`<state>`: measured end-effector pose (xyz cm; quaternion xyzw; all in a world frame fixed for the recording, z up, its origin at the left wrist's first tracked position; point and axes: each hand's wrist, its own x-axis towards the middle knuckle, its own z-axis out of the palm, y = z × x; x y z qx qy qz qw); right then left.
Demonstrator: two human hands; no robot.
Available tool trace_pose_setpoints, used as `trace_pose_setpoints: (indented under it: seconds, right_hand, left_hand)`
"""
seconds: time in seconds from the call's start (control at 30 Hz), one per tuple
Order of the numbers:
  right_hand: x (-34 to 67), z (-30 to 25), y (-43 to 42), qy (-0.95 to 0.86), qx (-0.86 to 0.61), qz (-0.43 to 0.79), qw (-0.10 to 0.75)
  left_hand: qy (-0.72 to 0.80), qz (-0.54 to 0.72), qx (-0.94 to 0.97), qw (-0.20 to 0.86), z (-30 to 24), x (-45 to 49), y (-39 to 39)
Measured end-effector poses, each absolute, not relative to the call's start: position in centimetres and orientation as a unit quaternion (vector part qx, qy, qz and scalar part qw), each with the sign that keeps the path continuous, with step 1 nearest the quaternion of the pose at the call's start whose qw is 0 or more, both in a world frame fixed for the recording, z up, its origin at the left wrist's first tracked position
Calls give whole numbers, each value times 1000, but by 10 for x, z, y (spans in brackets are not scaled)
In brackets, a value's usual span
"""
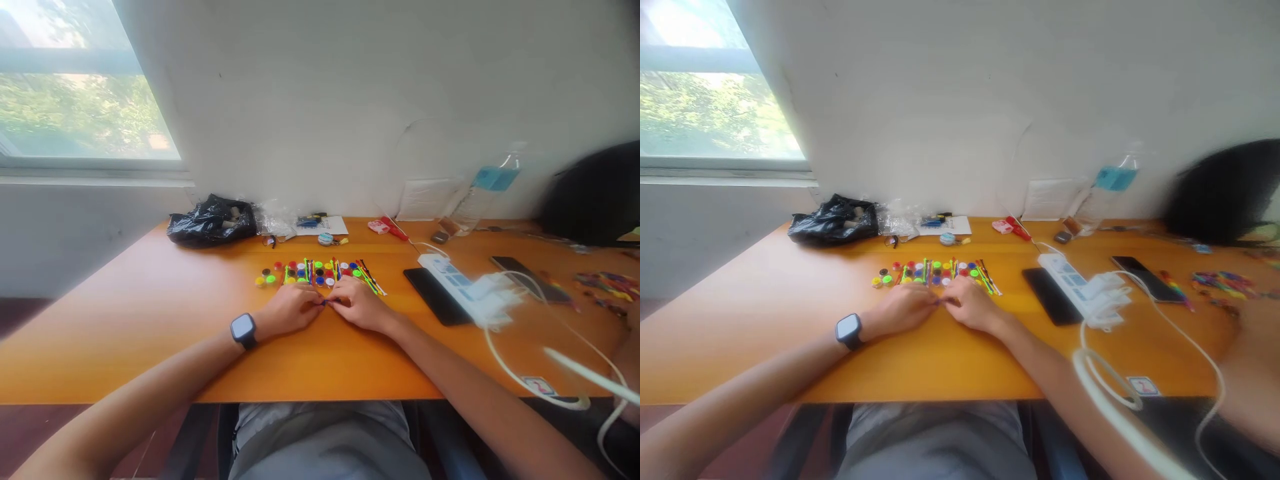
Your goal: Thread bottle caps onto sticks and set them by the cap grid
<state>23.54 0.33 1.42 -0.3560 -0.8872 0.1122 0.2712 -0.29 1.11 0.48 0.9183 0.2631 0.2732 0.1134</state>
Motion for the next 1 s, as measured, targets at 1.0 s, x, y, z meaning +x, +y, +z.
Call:
trace_pose_setpoints:
  seconds: [1.0]
  right_hand:
    - [236, 22, -2, -900, -363, 84, 227]
  left_hand:
    - [250, 264, 927, 95, 8, -4, 9]
